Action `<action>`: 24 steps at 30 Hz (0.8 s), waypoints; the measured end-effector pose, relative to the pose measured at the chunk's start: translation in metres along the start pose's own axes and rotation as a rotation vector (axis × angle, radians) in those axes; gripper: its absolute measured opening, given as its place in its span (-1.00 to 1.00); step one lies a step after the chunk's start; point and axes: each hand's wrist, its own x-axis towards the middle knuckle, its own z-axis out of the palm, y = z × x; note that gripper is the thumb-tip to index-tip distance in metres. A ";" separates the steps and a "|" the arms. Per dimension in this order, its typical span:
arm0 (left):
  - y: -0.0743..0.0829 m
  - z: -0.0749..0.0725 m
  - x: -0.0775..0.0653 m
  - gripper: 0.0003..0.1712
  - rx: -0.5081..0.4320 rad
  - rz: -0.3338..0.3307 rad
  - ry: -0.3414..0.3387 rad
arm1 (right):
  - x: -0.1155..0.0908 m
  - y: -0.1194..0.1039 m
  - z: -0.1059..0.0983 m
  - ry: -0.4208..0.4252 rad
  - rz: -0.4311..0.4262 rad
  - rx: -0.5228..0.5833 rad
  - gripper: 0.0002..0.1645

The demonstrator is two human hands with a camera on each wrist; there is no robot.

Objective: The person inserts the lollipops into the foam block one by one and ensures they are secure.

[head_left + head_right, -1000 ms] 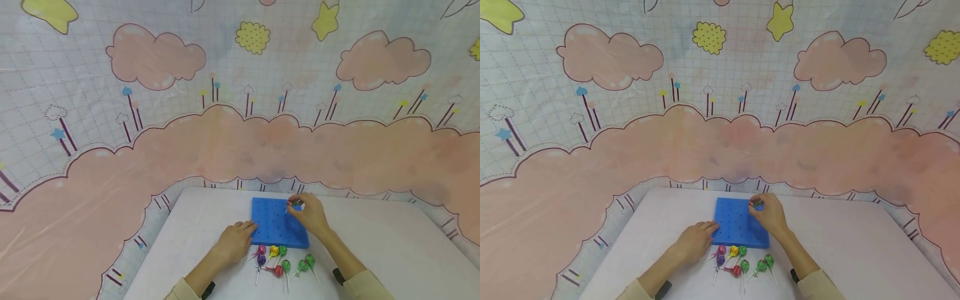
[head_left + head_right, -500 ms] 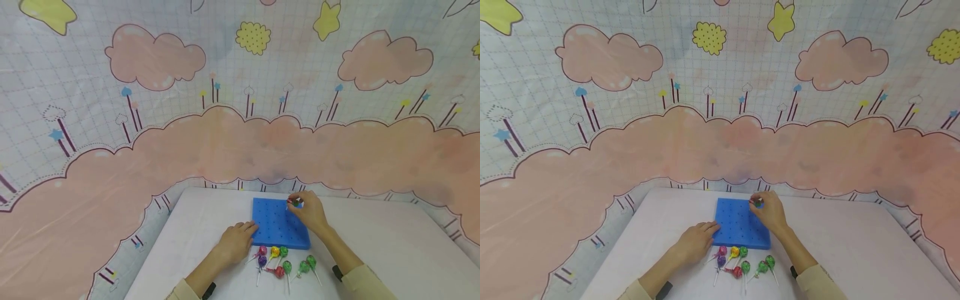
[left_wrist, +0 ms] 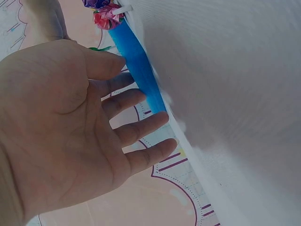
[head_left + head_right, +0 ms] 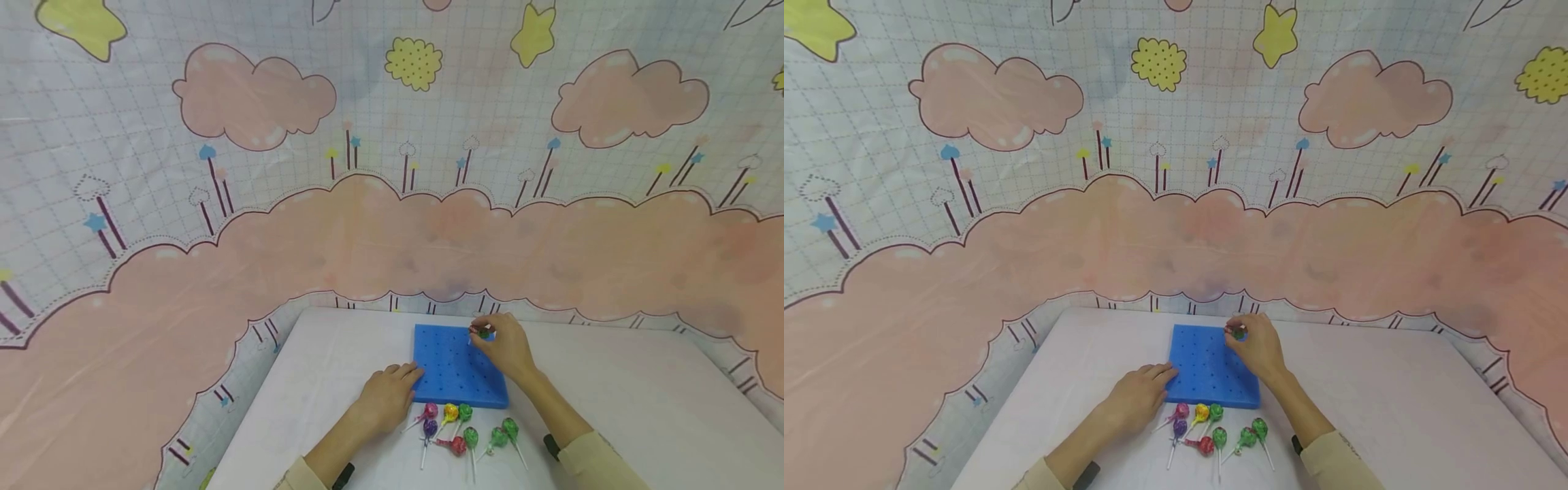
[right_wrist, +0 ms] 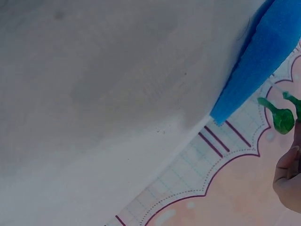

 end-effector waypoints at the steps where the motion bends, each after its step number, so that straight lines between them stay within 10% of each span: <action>1: 0.000 0.000 0.000 -0.47 0.001 -0.002 -0.001 | 0.000 0.000 0.000 -0.003 0.002 -0.001 -0.72; 24: -0.001 0.003 0.008 -0.46 0.005 -0.011 -0.002 | 0.009 0.004 0.007 -0.047 -0.012 -0.064 -0.79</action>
